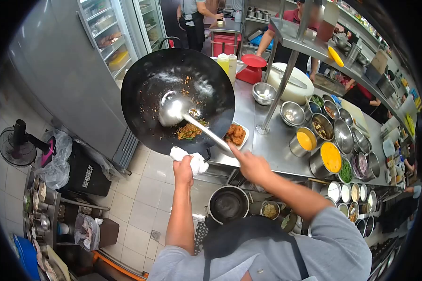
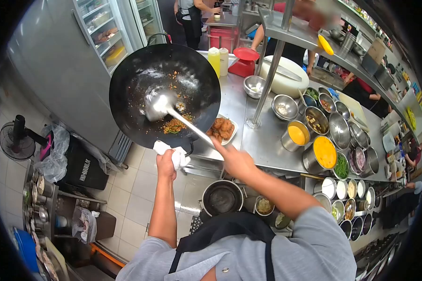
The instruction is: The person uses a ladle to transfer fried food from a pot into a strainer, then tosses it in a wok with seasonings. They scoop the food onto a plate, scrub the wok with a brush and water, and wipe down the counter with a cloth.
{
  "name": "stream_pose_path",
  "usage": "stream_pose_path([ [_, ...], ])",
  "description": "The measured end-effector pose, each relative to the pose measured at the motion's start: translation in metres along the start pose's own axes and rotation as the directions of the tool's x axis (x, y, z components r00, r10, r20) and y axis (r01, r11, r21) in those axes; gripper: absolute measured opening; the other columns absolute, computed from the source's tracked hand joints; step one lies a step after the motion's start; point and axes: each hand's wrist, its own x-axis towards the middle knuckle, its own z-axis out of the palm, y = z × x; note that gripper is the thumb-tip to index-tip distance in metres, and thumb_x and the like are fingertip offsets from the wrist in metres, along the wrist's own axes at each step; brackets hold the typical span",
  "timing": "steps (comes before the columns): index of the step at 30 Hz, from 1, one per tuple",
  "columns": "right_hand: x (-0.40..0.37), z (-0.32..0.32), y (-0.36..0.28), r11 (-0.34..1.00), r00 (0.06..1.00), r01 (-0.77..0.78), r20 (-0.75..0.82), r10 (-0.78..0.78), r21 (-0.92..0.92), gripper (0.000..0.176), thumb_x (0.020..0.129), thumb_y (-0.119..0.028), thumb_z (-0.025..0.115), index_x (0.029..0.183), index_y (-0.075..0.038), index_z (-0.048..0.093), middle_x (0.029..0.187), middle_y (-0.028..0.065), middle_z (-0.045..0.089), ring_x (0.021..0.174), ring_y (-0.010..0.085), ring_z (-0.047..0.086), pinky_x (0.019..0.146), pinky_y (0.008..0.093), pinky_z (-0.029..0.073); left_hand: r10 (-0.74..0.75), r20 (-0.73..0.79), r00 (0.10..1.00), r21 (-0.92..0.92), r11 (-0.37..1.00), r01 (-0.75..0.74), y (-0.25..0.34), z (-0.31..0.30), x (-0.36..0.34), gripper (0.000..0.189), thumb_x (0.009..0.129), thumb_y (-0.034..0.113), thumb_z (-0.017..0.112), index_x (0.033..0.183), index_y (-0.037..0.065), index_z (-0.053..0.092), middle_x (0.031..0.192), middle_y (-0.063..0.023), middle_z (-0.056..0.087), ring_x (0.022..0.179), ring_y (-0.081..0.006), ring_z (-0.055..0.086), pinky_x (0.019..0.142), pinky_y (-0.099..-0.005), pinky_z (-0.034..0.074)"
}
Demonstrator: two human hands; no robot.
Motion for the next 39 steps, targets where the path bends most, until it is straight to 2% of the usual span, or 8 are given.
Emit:
stream_pose_path([
  [2, -0.066, 0.001, 0.032, 0.999, 0.998, 0.019, 0.061, -0.022, 0.041, 0.068, 0.079, -0.009, 0.056, 0.142, -0.022, 0.033, 0.088, 0.0163, 0.059, 0.067, 0.0373, 0.061, 0.063, 0.0464, 0.051, -0.022, 0.000, 1.000, -0.009, 1.000, 0.022, 0.006, 0.008, -0.002, 0.004, 0.078, 0.003, 0.053, 0.081, 0.003, 0.054, 0.075, -0.0071, 0.060, 0.063, -0.0172, 0.060, 0.059, -0.0310, 0.050],
  [5, -0.072, -0.009, 0.056, 0.983, 0.998, 0.043, -0.063, -0.032, 0.181, 0.068, 0.079, -0.010, 0.056, 0.142, -0.022, 0.034, 0.090, 0.0187, 0.060, 0.073, 0.0391, 0.061, 0.068, 0.0486, 0.050, -0.052, -0.027, 0.998, -0.001, 0.999, 0.052, -0.016, 0.020, -0.003, 0.006, 0.078, 0.003, 0.053, 0.083, 0.002, 0.055, 0.076, -0.0074, 0.060, 0.064, -0.0185, 0.061, 0.059, -0.0308, 0.051],
  [11, -0.050, -0.037, 0.088, 0.964, 0.999, -0.033, 0.020, 0.029, 0.265, 0.065, 0.080, -0.011, 0.056, 0.141, -0.016, 0.035, 0.104, 0.0222, 0.062, 0.090, 0.0417, 0.060, 0.084, 0.0457, 0.048, -0.009, -0.054, 0.999, -0.150, 0.989, 0.001, -0.040, 0.053, -0.003, 0.009, 0.078, 0.005, 0.054, 0.084, 0.000, 0.057, 0.076, -0.0078, 0.061, 0.063, -0.0180, 0.061, 0.059, -0.0311, 0.051],
  [14, -0.088, -0.070, 0.095, 0.886, 0.972, -0.122, 0.232, 0.016, 0.447, 0.066, 0.081, -0.014, 0.058, 0.142, -0.013, 0.034, 0.123, 0.0237, 0.054, 0.108, 0.0403, 0.055, 0.095, 0.0417, 0.044, -0.047, -0.072, 0.996, -0.072, 0.997, 0.042, -0.051, 0.061, 0.006, 0.008, 0.078, 0.006, 0.055, 0.079, -0.001, 0.059, 0.074, -0.0066, 0.062, 0.063, -0.0166, 0.061, 0.059, -0.0299, 0.050],
  [17, -0.093, -0.095, 0.101, 0.879, 0.958, -0.185, 0.278, 0.063, 0.439, 0.065, 0.081, -0.015, 0.059, 0.142, -0.015, 0.035, 0.123, 0.0239, 0.054, 0.108, 0.0407, 0.055, 0.095, 0.0419, 0.044, -0.028, -0.061, 0.998, -0.051, 0.998, 0.024, -0.055, 0.069, 0.008, 0.010, 0.078, 0.007, 0.055, 0.079, -0.002, 0.060, 0.075, -0.0062, 0.062, 0.063, -0.0161, 0.060, 0.058, -0.0294, 0.048],
  [19, -0.088, -0.082, 0.125, 0.955, 0.993, -0.005, 0.116, -0.031, 0.298, 0.066, 0.081, -0.014, 0.059, 0.142, -0.019, 0.035, 0.115, 0.0224, 0.059, 0.099, 0.0408, 0.059, 0.089, 0.0437, 0.047, -0.033, -0.066, 0.997, -0.046, 0.999, 0.030, -0.054, 0.074, 0.008, 0.010, 0.078, 0.007, 0.055, 0.078, -0.001, 0.060, 0.074, -0.0058, 0.061, 0.062, -0.0158, 0.060, 0.058, -0.0293, 0.048],
  [22, -0.082, -0.086, 0.139, 0.998, 0.993, 0.056, 0.100, -0.057, 0.015, 0.069, 0.078, -0.010, 0.059, 0.142, -0.022, 0.034, 0.088, 0.0153, 0.060, 0.076, 0.0361, 0.061, 0.069, 0.0458, 0.051, -0.030, -0.071, 0.997, -0.044, 0.999, 0.027, -0.054, 0.082, 0.011, 0.009, 0.078, 0.007, 0.055, 0.076, -0.001, 0.060, 0.073, -0.0049, 0.061, 0.062, -0.0151, 0.059, 0.057, -0.0293, 0.047],
  [39, -0.091, -0.099, 0.154, 0.990, 0.994, 0.086, 0.078, -0.077, -0.115, 0.068, 0.076, -0.005, 0.056, 0.139, -0.024, 0.038, 0.084, 0.0138, 0.057, 0.065, 0.0370, 0.060, 0.058, 0.0472, 0.051, 0.021, -0.056, 0.998, 0.012, 1.000, -0.021, -0.057, 0.070, 0.033, 0.007, 0.077, 0.008, 0.056, 0.077, 0.002, 0.060, 0.072, -0.0018, 0.058, 0.062, -0.0119, 0.055, 0.057, -0.0275, 0.045],
])
